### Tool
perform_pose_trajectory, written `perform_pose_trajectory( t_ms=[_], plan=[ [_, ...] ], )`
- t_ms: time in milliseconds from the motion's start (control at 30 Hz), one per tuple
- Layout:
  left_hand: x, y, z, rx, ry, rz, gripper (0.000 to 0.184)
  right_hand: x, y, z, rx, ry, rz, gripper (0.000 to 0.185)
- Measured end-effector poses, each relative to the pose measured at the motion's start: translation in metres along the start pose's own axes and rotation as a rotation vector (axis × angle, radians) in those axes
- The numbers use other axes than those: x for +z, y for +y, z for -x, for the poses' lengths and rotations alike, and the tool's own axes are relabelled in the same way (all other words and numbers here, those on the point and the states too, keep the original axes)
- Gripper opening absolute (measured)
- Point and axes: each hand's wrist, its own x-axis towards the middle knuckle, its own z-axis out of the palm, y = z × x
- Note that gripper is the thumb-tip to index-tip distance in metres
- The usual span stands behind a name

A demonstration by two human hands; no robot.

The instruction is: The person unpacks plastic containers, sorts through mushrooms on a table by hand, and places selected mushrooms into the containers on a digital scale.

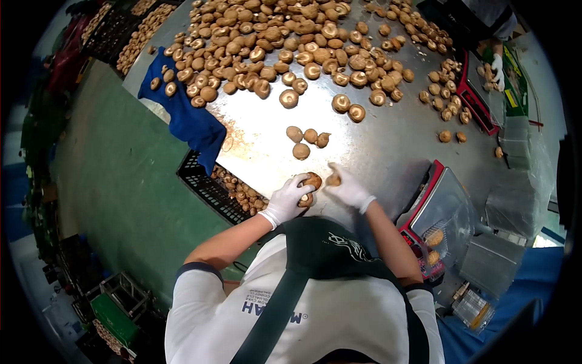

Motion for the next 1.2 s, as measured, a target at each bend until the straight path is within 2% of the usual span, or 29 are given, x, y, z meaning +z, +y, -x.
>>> perform_pose_trajectory(
  t_ms=[67, 133, 200, 233, 267, 333, 367, 400, 433, 467, 500, 533, 667, 733, 800, 867, 900, 967, 1000, 1067, 1100, 1167, 1200],
  plan=[
    [-0.006, -0.001, -0.001, -0.065, 0.024, 0.104, 0.050, 0.025, -0.035, -0.002, -0.090, -0.051, 0.076, 0.073],
    [-0.019, -0.014, 0.016, -0.159, 0.058, 0.115, 0.047, 0.060, -0.042, -0.017, -0.159, -0.044, -0.076, 0.076],
    [-0.042, -0.029, 0.046, -0.251, 0.073, 0.113, 0.047, 0.084, -0.050, -0.026, -0.284, -0.257, -0.267, 0.076],
    [-0.047, -0.048, 0.067, -0.254, 0.069, 0.073, 0.055, 0.075, -0.072, -0.021, -0.359, -0.395, -0.191, 0.074],
    [-0.051, -0.066, 0.088, -0.255, 0.062, 0.036, 0.063, 0.073, -0.086, -0.023, -0.272, -0.628, -0.255, 0.074],
    [-0.066, -0.077, 0.112, -0.442, 0.141, -0.036, 0.085, 0.082, -0.088, -0.028, -0.365, -0.302, 0.023, 0.070],
    [-0.072, -0.080, 0.117, -0.459, 0.175, -0.092, 0.093, 0.058, -0.107, -0.022, -0.243, -0.187, -0.041, 0.067],
    [-0.077, -0.080, 0.118, -0.477, 0.208, -0.148, 0.101, 0.050, -0.097, -0.035, -0.386, 0.066, 0.010, 0.066],
    [-0.082, -0.073, 0.108, -0.466, 0.239, -0.191, 0.100, 0.031, -0.093, -0.049, -0.309, 0.216, 0.195, 0.068],
    [-0.083, -0.068, 0.095, -0.421, 0.281, -0.172, 0.100, 0.008, -0.097, -0.051, -0.291, 0.383, 0.221, 0.073],
    [-0.079, -0.066, 0.077, -0.364, 0.321, -0.166, 0.101, -0.008, -0.091, -0.059, -0.208, 0.431, 0.191, 0.076],
    [-0.074, -0.063, 0.056, -0.307, 0.365, -0.160, 0.102, -0.020, -0.080, -0.070, -0.156, 0.484, 0.395, 0.078],
    [-0.045, -0.049, -0.053, -0.233, 0.353, -0.117, 0.107, -0.041, -0.091, -0.086, 0.039, 0.206, 0.546, 0.079],
    [-0.034, -0.044, -0.089, -0.202, 0.222, -0.272, 0.106, -0.033, -0.082, -0.092, 0.013, 0.272, 0.662, 0.070],
    [-0.033, -0.040, -0.101, -0.141, 0.203, -0.205, 0.098, -0.030, -0.066, -0.094, -0.047, 0.354, 0.507, 0.060],
    [-0.031, -0.039, -0.101, -0.134, 0.176, -0.103, 0.095, -0.018, -0.055, -0.096, -0.103, 0.302, 0.340, 0.052],
    [-0.029, -0.042, -0.095, -0.139, 0.178, -0.067, 0.090, -0.004, -0.052, -0.096, -0.184, 0.230, 0.123, 0.049],
    [-0.027, -0.045, -0.065, -0.200, 0.187, 0.022, 0.085, 0.039, -0.055, -0.094, -0.271, 0.270, 0.120, 0.042],
    [-0.032, -0.043, -0.043, -0.244, 0.186, 0.046, 0.083, 0.040, -0.072, -0.087, -0.293, 0.035, 0.047, 0.042],
    [-0.037, -0.058, 0.012, -0.279, 0.196, -0.029, 0.084, 0.093, -0.074, -0.073, -0.438, 0.062, 0.065, 0.046],
    [-0.048, -0.059, 0.036, -0.265, 0.209, -0.114, 0.085, 0.104, -0.086, -0.064, -0.386, -0.205, -0.209, 0.046],
    [-0.060, -0.070, 0.083, -0.326, 0.150, -0.156, 0.086, 0.132, -0.084, -0.054, -0.593, -0.252, -0.276, 0.052],
    [-0.070, -0.069, 0.095, -0.362, 0.111, -0.231, 0.086, 0.135, -0.086, -0.052, -0.735, -0.161, -0.252, 0.054]
  ],
)
